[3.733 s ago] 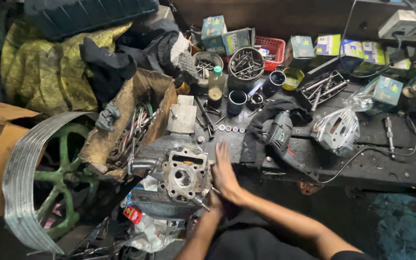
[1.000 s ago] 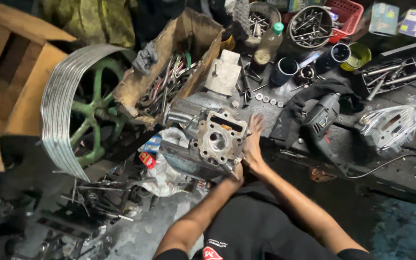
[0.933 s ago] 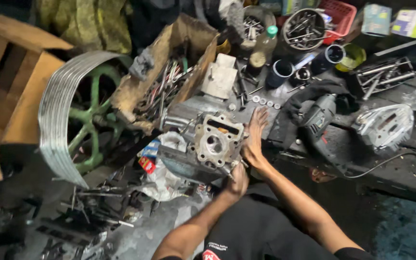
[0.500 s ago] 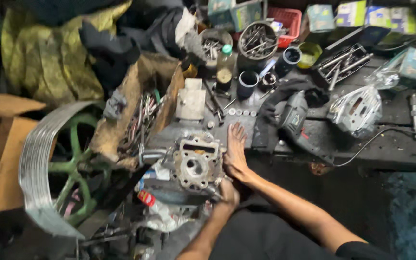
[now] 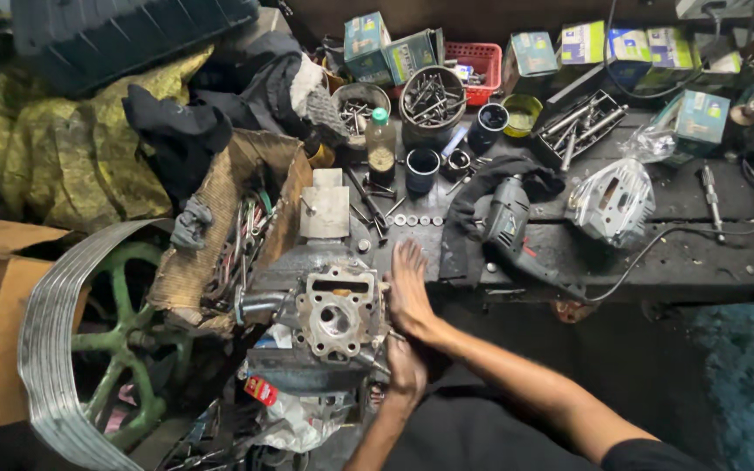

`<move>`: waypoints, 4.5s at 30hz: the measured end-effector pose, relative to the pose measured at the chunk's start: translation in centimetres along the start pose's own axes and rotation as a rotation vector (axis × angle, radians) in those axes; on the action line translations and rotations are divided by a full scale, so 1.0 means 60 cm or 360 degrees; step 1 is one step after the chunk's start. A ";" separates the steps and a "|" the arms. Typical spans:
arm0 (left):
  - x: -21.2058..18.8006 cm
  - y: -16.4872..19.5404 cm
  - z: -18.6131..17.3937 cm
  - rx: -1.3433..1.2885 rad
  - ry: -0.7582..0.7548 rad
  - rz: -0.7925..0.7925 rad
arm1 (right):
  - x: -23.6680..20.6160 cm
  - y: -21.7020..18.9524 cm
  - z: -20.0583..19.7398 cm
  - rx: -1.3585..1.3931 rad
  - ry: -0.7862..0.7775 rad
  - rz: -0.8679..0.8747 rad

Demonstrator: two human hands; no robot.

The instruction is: The person cleans a metal engine part clamped in a vise using a dark cloth and a power drill with a brush attachment. They wipe the surface by hand, then use the drill to scrub the part, and finally wipe it again with the cloth.

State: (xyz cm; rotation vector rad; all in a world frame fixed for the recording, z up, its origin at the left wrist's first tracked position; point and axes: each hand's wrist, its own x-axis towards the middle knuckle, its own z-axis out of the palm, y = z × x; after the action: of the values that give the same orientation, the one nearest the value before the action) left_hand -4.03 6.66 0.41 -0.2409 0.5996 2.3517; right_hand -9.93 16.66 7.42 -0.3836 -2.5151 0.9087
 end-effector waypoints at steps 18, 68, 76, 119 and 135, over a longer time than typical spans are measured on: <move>-0.036 0.036 -0.008 -0.0089 -0.0286 -0.0321 | -0.014 -0.034 -0.022 -0.0104 0.0308 0.0274; -0.205 -0.290 -0.011 0.0273 0.0602 -0.0078 | -0.110 0.249 -0.393 -0.0231 0.0020 0.0022; -0.219 -0.313 0.005 0.0255 0.0660 0.0106 | -0.048 0.304 -0.371 0.0105 -0.0273 0.0332; -0.089 -0.034 0.274 0.1286 -0.0983 0.0566 | -0.169 0.327 -0.338 0.0837 -0.2487 0.0529; 0.003 -0.126 0.018 0.1086 0.0509 0.0640 | -0.192 0.278 -0.185 0.0531 -0.1880 0.1067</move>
State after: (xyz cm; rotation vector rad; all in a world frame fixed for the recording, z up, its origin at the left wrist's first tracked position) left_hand 0.87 12.24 -1.34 -0.1917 1.6867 2.3236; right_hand 7.30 30.50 0.59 -0.7595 -3.1399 2.3242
